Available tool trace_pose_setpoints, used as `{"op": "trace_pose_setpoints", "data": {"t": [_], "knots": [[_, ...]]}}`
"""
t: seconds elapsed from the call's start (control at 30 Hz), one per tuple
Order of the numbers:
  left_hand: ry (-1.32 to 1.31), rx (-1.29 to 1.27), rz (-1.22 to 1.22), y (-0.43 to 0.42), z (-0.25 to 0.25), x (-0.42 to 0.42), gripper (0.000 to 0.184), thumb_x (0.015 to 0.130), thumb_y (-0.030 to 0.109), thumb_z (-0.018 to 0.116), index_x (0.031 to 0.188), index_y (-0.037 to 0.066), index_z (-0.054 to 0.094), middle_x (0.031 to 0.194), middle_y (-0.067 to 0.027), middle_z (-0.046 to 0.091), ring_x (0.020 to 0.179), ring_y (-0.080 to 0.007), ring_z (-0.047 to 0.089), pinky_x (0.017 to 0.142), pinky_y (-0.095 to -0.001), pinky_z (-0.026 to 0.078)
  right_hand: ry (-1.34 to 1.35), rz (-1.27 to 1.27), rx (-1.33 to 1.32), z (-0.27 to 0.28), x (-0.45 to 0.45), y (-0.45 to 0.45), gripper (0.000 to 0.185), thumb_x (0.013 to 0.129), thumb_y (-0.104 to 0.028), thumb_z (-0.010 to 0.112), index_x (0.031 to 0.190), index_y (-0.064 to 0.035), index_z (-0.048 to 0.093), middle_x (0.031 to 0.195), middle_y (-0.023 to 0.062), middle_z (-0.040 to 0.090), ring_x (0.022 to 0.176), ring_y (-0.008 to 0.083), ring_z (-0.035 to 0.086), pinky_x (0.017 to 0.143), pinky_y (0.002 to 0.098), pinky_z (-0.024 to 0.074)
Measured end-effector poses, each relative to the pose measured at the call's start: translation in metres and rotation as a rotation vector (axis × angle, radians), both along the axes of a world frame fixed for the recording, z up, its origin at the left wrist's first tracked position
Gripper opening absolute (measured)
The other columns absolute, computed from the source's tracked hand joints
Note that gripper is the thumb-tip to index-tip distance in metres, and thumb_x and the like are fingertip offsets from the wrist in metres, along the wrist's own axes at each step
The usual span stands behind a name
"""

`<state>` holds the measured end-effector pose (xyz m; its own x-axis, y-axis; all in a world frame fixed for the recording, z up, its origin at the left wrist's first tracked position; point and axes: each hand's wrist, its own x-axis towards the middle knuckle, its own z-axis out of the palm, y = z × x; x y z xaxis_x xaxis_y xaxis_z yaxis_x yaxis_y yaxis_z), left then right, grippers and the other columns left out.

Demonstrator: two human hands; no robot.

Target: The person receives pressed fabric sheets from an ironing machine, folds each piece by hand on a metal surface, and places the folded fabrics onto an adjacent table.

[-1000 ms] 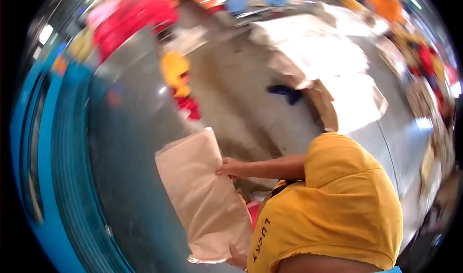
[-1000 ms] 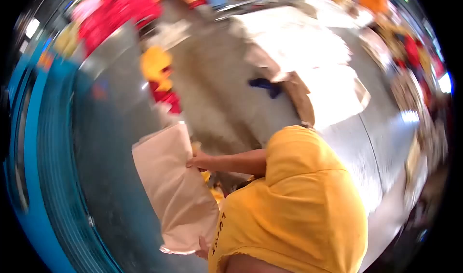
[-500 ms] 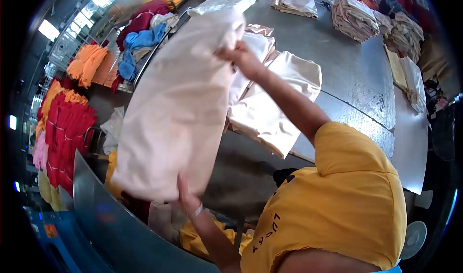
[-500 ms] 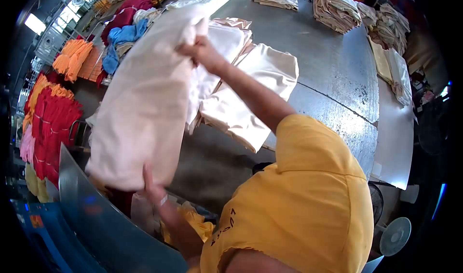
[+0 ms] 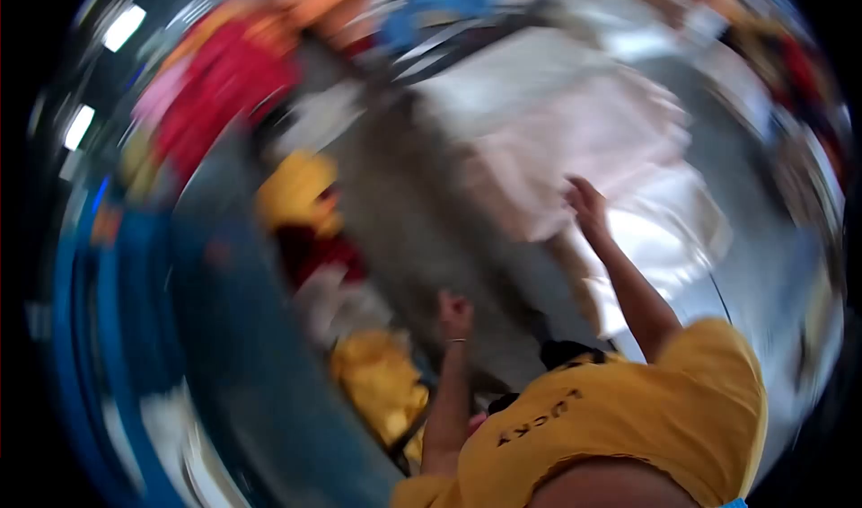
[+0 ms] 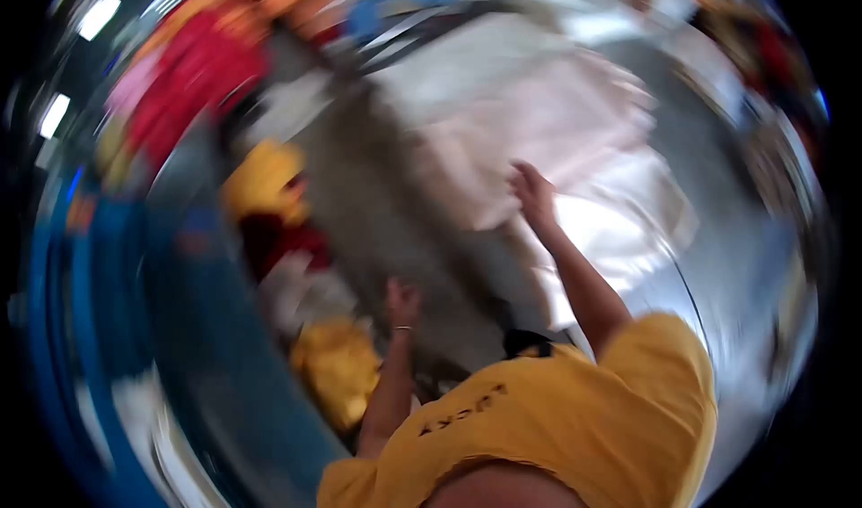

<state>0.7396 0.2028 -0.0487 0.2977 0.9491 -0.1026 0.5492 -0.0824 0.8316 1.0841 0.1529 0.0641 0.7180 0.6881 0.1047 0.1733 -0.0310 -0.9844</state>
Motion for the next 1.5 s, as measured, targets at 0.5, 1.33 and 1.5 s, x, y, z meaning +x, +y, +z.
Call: {"op": "trace_pose_setpoints", "data": {"t": [0.5, 1.33, 1.5], "knots": [[0.076, 0.504, 1.591, -0.279, 0.08, -0.506, 0.024, 0.08, 0.007, 0.059, 0.104, 0.012, 0.061, 0.078, -0.0027, 0.063, 0.062, -0.0104, 0.055, 0.058, -0.0238, 0.045, -0.649, 1.685, 0.38, 0.015, -0.679, 0.013, 0.024, 0.079, -0.008, 0.056, 0.103, -0.004, 0.054, 0.097, 0.0102, 0.057, 0.096, 0.0274, 0.054, 0.077, 0.0343, 0.0432], [0.497, 0.789, 1.145, -0.2, 0.07, -0.634, 0.025, 0.075, 0.01, 0.056, 0.099, 0.01, 0.06, 0.079, -0.0132, 0.062, 0.071, -0.0303, 0.059, 0.061, -0.0413, 0.049, -0.687, 1.574, 0.228, -0.005, -0.807, 0.015, 0.022, 0.087, -0.017, 0.05, 0.107, -0.0087, 0.052, 0.108, 0.0083, 0.052, 0.099, 0.0274, 0.051, 0.08, 0.0376, 0.0388], [-0.078, 0.379, 0.899, -0.314, 0.103, -0.504, 0.039, 0.073, -0.003, 0.051, 0.111, 0.005, 0.056, 0.102, -0.015, 0.058, 0.096, -0.0278, 0.055, 0.084, -0.0342, 0.044, 0.627, 1.4, -0.386, -0.003, -0.8, 0.083, 0.041, 0.087, -0.04, 0.052, 0.111, -0.0066, 0.05, 0.099, 0.0053, 0.057, 0.088, 0.0157, 0.056, 0.076, 0.0296, 0.0451]]}}
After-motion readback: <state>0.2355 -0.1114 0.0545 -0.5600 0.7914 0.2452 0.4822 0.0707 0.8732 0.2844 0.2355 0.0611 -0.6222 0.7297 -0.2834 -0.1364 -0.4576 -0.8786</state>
